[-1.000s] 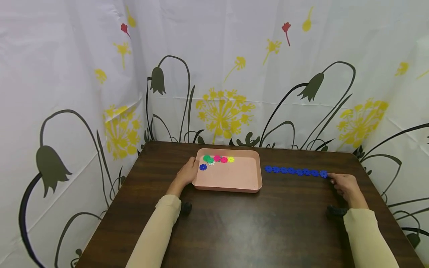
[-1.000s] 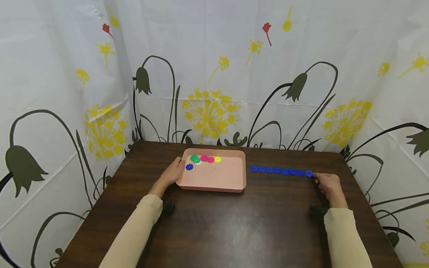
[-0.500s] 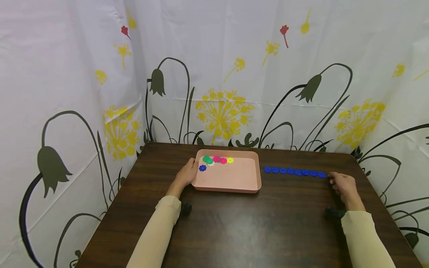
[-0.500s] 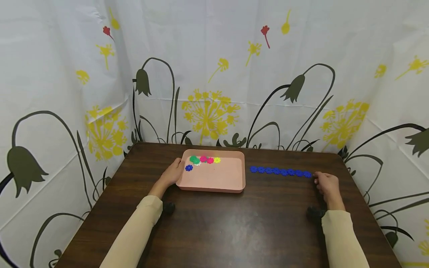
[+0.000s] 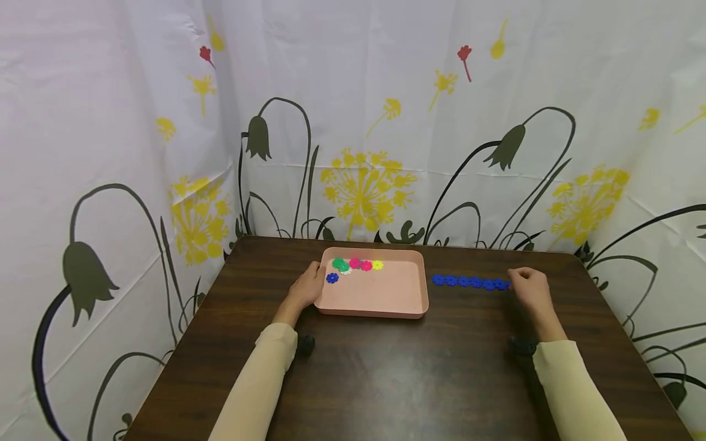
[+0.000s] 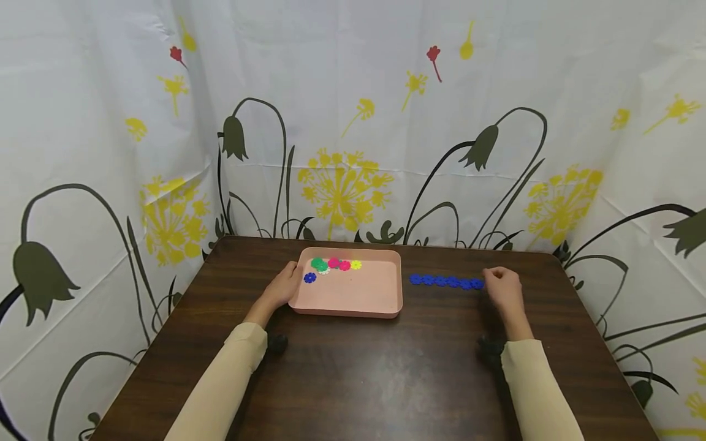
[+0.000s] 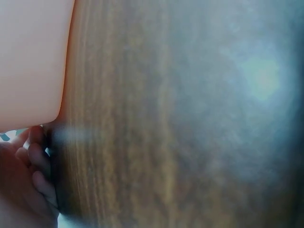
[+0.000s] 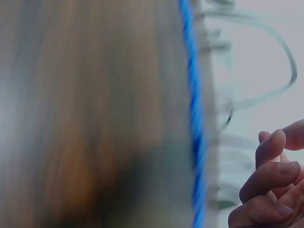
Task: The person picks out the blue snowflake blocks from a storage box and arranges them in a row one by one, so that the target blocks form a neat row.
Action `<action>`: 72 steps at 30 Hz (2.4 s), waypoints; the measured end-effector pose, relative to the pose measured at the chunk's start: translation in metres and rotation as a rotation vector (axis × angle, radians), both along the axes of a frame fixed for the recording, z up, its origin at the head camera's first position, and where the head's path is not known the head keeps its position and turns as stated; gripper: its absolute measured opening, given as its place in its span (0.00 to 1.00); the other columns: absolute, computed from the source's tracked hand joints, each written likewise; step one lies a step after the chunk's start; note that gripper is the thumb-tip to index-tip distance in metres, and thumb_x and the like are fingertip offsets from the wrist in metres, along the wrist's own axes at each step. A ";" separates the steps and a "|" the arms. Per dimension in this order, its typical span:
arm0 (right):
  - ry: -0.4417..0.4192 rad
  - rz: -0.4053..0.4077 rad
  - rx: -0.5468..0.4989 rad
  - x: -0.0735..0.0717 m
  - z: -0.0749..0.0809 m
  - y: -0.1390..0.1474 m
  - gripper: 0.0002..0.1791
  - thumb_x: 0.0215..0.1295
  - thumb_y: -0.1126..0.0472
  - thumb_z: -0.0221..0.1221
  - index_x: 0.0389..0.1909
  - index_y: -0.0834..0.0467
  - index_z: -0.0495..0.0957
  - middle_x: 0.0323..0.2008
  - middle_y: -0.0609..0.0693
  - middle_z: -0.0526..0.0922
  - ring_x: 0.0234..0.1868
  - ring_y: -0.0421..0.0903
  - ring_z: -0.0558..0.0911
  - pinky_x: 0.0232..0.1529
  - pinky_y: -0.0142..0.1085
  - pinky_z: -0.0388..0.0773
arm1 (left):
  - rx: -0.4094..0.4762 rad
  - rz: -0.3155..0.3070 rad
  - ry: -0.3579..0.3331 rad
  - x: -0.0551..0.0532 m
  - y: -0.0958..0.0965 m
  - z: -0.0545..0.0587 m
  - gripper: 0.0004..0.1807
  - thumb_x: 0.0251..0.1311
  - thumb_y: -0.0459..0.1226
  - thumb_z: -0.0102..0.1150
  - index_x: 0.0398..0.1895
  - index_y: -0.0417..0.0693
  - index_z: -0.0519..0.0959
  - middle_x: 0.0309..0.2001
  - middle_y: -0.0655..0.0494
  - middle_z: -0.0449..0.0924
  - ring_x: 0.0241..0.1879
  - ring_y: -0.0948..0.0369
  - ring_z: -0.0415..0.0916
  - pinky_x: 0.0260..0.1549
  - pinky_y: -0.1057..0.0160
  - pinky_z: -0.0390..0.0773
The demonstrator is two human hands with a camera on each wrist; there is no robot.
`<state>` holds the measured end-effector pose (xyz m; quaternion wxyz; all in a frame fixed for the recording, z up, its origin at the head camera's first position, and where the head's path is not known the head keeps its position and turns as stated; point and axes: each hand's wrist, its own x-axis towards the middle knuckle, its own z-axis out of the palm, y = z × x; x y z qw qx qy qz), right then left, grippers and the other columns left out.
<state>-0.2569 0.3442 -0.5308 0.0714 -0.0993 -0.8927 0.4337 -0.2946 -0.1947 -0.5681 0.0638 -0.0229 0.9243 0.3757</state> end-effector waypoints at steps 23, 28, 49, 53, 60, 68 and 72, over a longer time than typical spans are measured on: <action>0.068 0.317 -0.248 -0.016 0.017 -0.213 0.10 0.74 0.59 0.64 0.42 0.64 0.84 0.24 0.45 0.79 0.26 0.43 0.74 0.28 0.34 0.67 | -0.003 0.013 0.018 0.006 0.004 0.002 0.32 0.87 0.55 0.24 0.75 0.43 0.64 0.70 0.38 0.74 0.63 0.41 0.74 0.70 0.35 0.68; 0.074 0.369 -0.286 -0.016 0.009 -0.242 0.09 0.73 0.62 0.65 0.42 0.67 0.86 0.23 0.47 0.80 0.24 0.42 0.71 0.27 0.34 0.66 | 0.011 0.022 0.021 0.000 0.002 -0.005 0.29 0.86 0.54 0.29 0.74 0.46 0.65 0.71 0.40 0.75 0.66 0.42 0.74 0.73 0.35 0.65; 0.016 0.352 -0.128 -0.023 -0.015 -0.345 0.14 0.74 0.56 0.64 0.55 0.55 0.83 0.29 0.49 0.86 0.25 0.44 0.80 0.25 0.34 0.70 | 0.017 0.019 0.030 -0.010 -0.007 -0.019 0.33 0.84 0.60 0.29 0.73 0.49 0.68 0.71 0.41 0.76 0.66 0.42 0.75 0.70 0.33 0.67; -0.002 0.377 -0.060 -0.021 -0.017 -0.356 0.14 0.74 0.55 0.64 0.56 0.52 0.84 0.29 0.48 0.85 0.22 0.44 0.79 0.23 0.36 0.70 | 0.025 0.003 0.039 -0.013 -0.008 -0.024 0.34 0.84 0.61 0.28 0.73 0.48 0.68 0.72 0.41 0.76 0.66 0.41 0.76 0.68 0.34 0.69; 0.006 0.392 0.000 -0.024 -0.019 -0.366 0.18 0.72 0.55 0.61 0.60 0.51 0.82 0.36 0.48 0.85 0.24 0.45 0.77 0.28 0.40 0.73 | 0.012 -0.013 0.064 -0.030 -0.016 -0.047 0.39 0.81 0.67 0.23 0.73 0.52 0.68 0.70 0.45 0.77 0.65 0.44 0.77 0.64 0.37 0.71; -0.068 0.423 0.120 -0.026 -0.019 -0.371 0.25 0.73 0.53 0.65 0.70 0.47 0.78 0.64 0.50 0.86 0.54 0.55 0.87 0.53 0.54 0.82 | -0.007 -0.010 0.050 -0.037 -0.019 -0.056 0.38 0.81 0.67 0.23 0.73 0.53 0.68 0.71 0.45 0.77 0.66 0.44 0.77 0.65 0.36 0.71; -0.093 0.442 0.191 -0.029 -0.019 -0.374 0.25 0.73 0.50 0.65 0.70 0.44 0.80 0.54 0.51 0.90 0.51 0.54 0.87 0.53 0.54 0.82 | -0.013 -0.012 0.056 -0.037 -0.019 -0.056 0.38 0.81 0.66 0.24 0.73 0.54 0.68 0.71 0.46 0.77 0.65 0.44 0.77 0.65 0.37 0.72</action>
